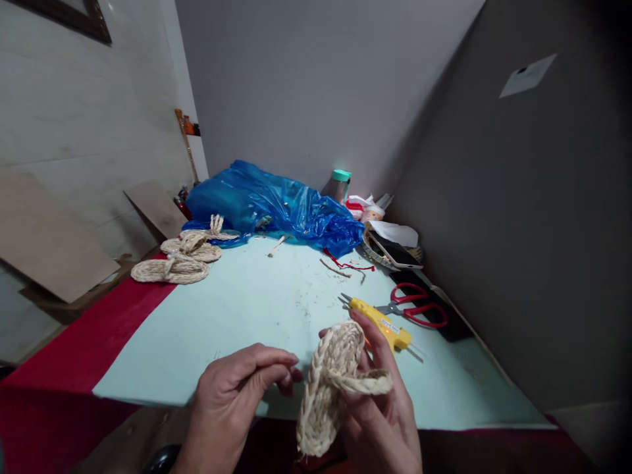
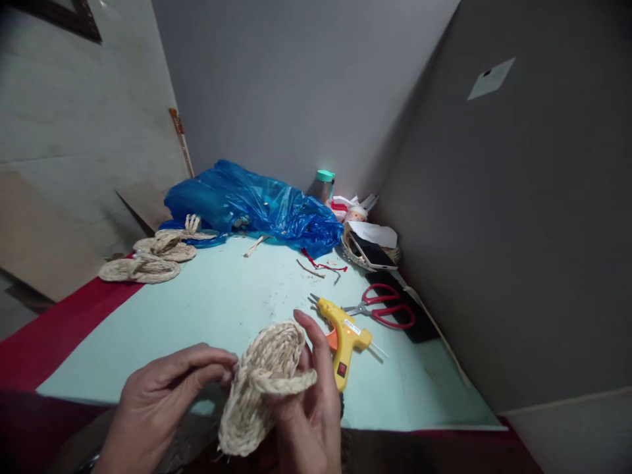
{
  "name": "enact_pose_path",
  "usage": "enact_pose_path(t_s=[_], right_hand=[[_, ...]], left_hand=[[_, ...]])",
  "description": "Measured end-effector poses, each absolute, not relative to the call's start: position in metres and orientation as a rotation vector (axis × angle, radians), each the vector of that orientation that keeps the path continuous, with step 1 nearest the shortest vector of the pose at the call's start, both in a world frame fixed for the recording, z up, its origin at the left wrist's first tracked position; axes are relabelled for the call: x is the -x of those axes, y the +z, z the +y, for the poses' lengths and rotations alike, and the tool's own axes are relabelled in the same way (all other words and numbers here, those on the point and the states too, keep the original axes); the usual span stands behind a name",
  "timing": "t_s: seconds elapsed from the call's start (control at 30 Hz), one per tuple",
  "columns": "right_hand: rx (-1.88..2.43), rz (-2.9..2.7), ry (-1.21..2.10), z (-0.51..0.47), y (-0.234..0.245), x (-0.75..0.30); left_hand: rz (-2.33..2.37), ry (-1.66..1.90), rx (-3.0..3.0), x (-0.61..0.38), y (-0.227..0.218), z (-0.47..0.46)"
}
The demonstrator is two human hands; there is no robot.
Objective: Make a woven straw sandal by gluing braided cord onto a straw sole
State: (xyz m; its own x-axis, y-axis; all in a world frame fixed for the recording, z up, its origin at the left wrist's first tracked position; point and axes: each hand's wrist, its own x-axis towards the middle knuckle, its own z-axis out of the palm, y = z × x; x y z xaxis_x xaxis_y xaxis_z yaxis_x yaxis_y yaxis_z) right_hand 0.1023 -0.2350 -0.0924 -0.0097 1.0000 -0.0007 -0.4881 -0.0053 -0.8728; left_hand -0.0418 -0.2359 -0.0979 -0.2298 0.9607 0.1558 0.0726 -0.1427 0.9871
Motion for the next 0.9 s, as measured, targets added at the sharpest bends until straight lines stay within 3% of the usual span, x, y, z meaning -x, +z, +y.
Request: enact_pose_path(t_s=[0.33, 0.7, 0.9], right_hand=[[0.876, -0.83, 1.361, -0.237, -0.094, -0.096], [0.931, -0.857, 1.259, -0.24, -0.097, -0.095], [1.017, -0.945, 1.137, -0.245, -0.101, -0.088]], left_hand=[[1.235, 1.548, -0.918, 0.033, -0.1, -0.242], [1.263, 1.556, -1.257, 0.045, -0.102, -0.245], [1.121, 1.505, -1.034, 0.018, -0.096, -0.245]])
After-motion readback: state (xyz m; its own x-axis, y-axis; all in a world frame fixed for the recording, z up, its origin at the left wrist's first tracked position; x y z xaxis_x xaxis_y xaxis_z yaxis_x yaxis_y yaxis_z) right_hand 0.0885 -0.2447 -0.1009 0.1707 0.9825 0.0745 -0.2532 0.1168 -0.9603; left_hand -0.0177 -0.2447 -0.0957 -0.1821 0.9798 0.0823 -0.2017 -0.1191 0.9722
